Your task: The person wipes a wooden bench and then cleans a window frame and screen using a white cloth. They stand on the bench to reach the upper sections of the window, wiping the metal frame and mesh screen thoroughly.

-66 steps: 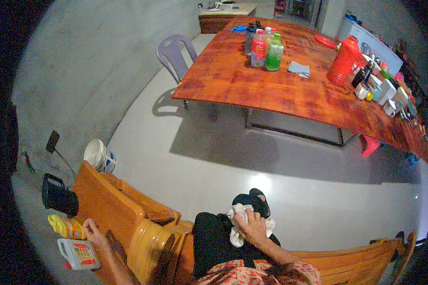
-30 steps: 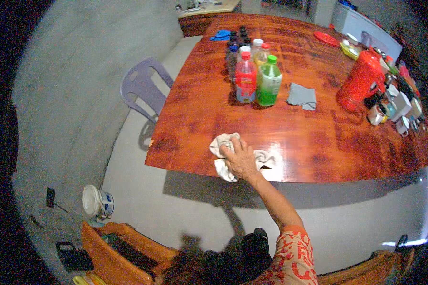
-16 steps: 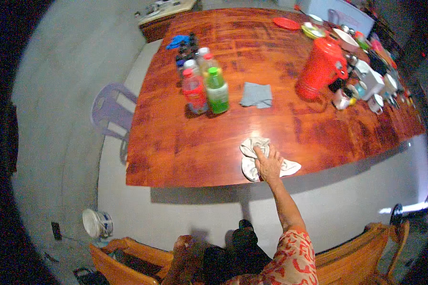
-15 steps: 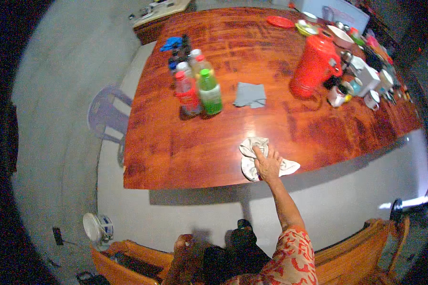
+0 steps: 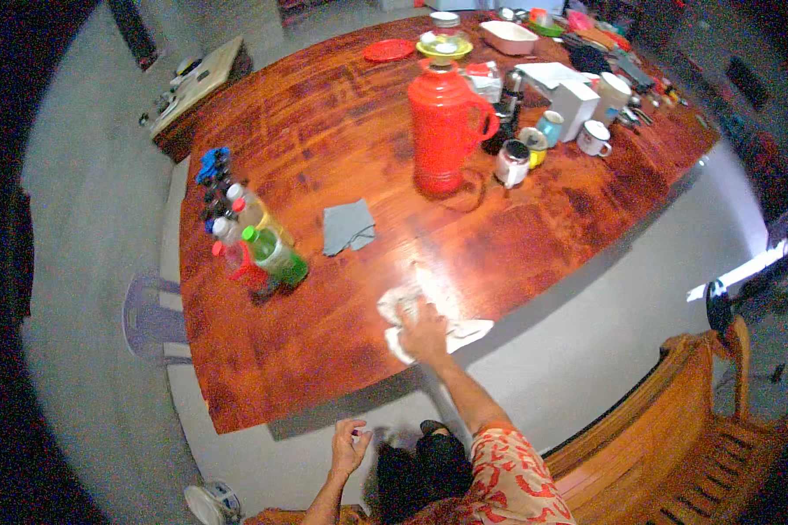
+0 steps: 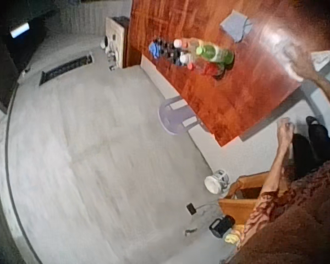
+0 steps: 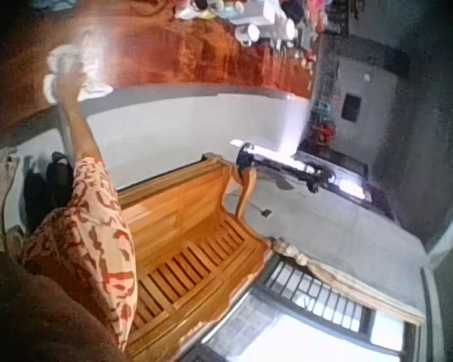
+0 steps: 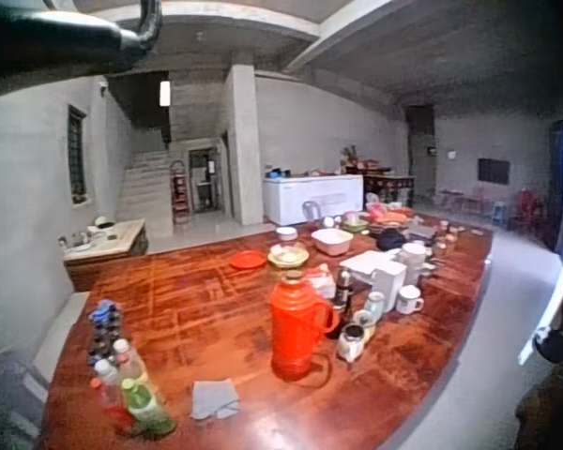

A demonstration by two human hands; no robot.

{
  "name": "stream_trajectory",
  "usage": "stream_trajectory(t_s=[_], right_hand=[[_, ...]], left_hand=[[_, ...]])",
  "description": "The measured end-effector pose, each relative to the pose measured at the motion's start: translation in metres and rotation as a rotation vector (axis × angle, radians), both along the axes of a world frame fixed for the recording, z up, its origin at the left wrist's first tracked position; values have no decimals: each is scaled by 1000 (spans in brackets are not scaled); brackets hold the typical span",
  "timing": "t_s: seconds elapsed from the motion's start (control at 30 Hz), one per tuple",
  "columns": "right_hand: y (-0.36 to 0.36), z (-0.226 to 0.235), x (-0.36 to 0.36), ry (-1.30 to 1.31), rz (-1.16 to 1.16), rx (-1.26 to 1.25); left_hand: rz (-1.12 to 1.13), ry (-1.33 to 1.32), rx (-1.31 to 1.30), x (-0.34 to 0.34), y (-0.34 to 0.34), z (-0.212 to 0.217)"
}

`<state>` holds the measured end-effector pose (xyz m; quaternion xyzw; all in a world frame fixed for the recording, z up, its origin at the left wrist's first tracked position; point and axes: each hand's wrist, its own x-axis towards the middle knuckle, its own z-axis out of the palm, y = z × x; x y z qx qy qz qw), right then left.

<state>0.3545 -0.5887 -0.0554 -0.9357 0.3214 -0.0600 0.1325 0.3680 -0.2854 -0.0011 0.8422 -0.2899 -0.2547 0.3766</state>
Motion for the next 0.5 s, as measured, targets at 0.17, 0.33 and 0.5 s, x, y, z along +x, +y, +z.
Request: stream_trajectory(t_s=[0.17, 0.33, 0.5], right_hand=[[54, 2, 22, -167, 337, 3], [59, 12, 39, -67, 383, 145], [43, 14, 53, -86, 367, 111]], left_hand=[[-115, -122, -12, 40, -53, 9], [-84, -165, 6, 79, -83, 9], [-70, -187, 138, 118, -81, 0]])
